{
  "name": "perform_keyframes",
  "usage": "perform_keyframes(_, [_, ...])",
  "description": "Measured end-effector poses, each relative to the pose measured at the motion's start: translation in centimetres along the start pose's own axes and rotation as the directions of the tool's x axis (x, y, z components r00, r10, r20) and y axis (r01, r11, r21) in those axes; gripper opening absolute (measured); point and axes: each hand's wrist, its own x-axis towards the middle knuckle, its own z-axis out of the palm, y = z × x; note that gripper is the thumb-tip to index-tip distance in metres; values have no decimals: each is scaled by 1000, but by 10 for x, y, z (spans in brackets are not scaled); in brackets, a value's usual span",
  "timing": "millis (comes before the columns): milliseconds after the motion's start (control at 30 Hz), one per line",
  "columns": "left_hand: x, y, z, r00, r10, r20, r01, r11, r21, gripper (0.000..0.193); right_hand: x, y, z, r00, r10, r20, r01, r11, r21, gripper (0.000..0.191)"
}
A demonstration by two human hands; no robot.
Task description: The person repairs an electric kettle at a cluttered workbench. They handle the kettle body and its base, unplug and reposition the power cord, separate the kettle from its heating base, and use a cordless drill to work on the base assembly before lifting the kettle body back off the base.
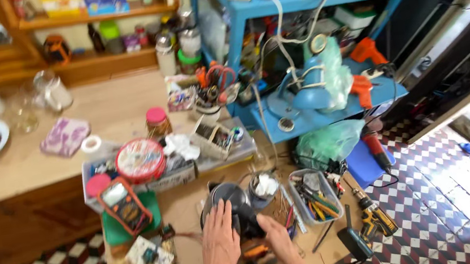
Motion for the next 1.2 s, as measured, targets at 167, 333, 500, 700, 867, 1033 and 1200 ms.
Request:
perform_keyframes(167, [8,3,-6,989,25,146,-29,999,27,80,-12,-6,1,995,78,-66,-76,996,41,51])
perform_keyframes(333, [7,11,9,980,-1,200,-2,1000,14,86,-13,-14,-10,990,101,-99,-100,995,19,53])
perform_keyframes(500, [10,3,18,974,-7,227,6,1000,3,86,-3,-14,-16,990,105,-90,-106,994,-10,51])
perform_keyframes(700, [16,6,25,972,-123,199,107,990,87,89,3,-15,-11,999,48,-2,-47,998,50,48])
perform_keyframes(867, [23,4,24,979,-106,173,93,992,84,89,5,-28,-7,995,96,-19,-97,992,-78,50])
perform_keyframes(1033, [21,1,24,989,-73,127,69,997,41,82,7,-31,-4,993,118,-10,-118,984,-136,50])
perform_keyframes(1200, [27,-9,31,991,-88,103,79,993,83,81,26,-31,-9,990,139,33,-122,944,-307,53])
